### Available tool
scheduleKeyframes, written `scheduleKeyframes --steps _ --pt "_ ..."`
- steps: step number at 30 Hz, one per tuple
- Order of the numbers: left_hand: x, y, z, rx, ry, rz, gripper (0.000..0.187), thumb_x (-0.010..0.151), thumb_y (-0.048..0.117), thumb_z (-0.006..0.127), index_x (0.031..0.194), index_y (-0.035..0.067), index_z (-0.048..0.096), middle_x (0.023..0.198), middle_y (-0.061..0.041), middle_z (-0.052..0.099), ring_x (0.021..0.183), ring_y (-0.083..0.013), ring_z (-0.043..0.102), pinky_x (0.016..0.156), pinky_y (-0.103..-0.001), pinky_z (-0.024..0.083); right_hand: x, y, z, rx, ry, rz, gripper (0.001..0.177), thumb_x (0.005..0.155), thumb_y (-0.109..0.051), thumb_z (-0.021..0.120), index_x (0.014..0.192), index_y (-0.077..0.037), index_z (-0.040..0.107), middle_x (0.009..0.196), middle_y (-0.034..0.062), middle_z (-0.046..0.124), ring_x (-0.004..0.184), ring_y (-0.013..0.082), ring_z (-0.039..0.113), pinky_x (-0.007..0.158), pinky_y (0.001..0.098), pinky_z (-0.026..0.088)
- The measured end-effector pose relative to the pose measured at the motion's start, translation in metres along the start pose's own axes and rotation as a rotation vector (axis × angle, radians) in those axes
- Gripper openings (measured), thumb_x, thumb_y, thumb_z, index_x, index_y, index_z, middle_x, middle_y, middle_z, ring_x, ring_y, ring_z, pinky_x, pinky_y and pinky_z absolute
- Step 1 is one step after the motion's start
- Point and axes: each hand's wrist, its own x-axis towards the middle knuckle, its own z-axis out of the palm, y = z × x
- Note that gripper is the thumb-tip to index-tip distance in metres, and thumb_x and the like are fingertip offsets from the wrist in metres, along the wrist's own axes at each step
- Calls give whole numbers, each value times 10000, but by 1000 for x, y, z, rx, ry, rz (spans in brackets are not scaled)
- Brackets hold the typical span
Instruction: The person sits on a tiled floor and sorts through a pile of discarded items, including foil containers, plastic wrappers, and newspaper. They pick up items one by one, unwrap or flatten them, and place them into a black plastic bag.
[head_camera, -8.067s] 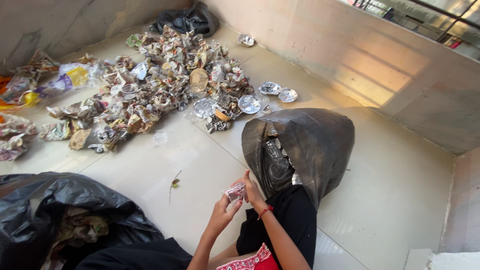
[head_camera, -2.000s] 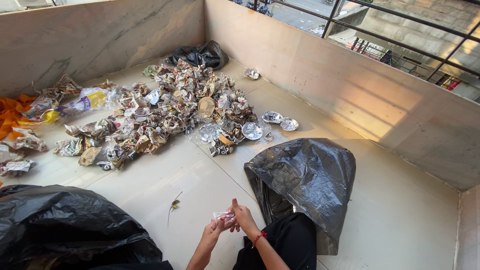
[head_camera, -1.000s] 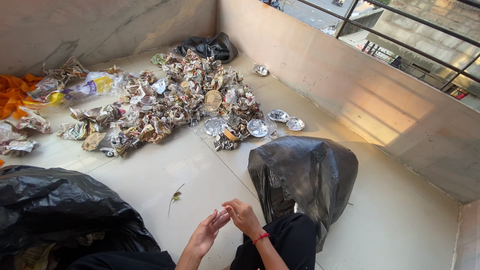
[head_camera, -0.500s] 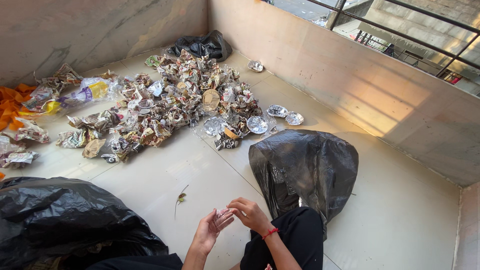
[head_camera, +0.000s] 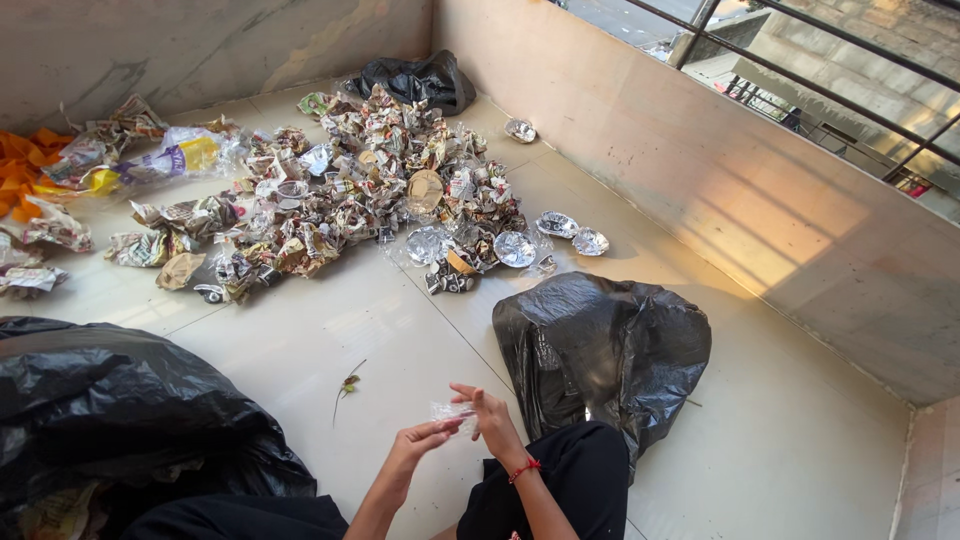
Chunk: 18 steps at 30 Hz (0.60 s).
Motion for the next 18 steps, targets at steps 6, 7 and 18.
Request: scheduleKeyframes --steps 6,7,18 --pt "3 -10 14 48 36 -41 547 940 466 603 1199 18 781 1104 -86 799 1219 -171 637 1123 -322 326 6 25 1 -76 112 161 729 1042 -601 348 979 -54 826 647 142 684 470 143 589 429 269 446" --pt "5 -13 12 -14 49 -55 577 953 502 564 1176 13 772 1112 -88 804 1229 -173 652 1117 -332 335 5 25 3 -161 143 85 701 1041 -584 362 954 -55 814 662 136 698 481 153 618 461 281 473" --pt "21 -34 -3 -343 -16 -56 547 921 462 654 1172 -20 717 1134 -173 790 1209 -260 683 1157 -370 358 -4 -4 11 -401 302 -176 621 1060 -494 402 818 -65 779 658 119 723 598 191 722 565 353 544"
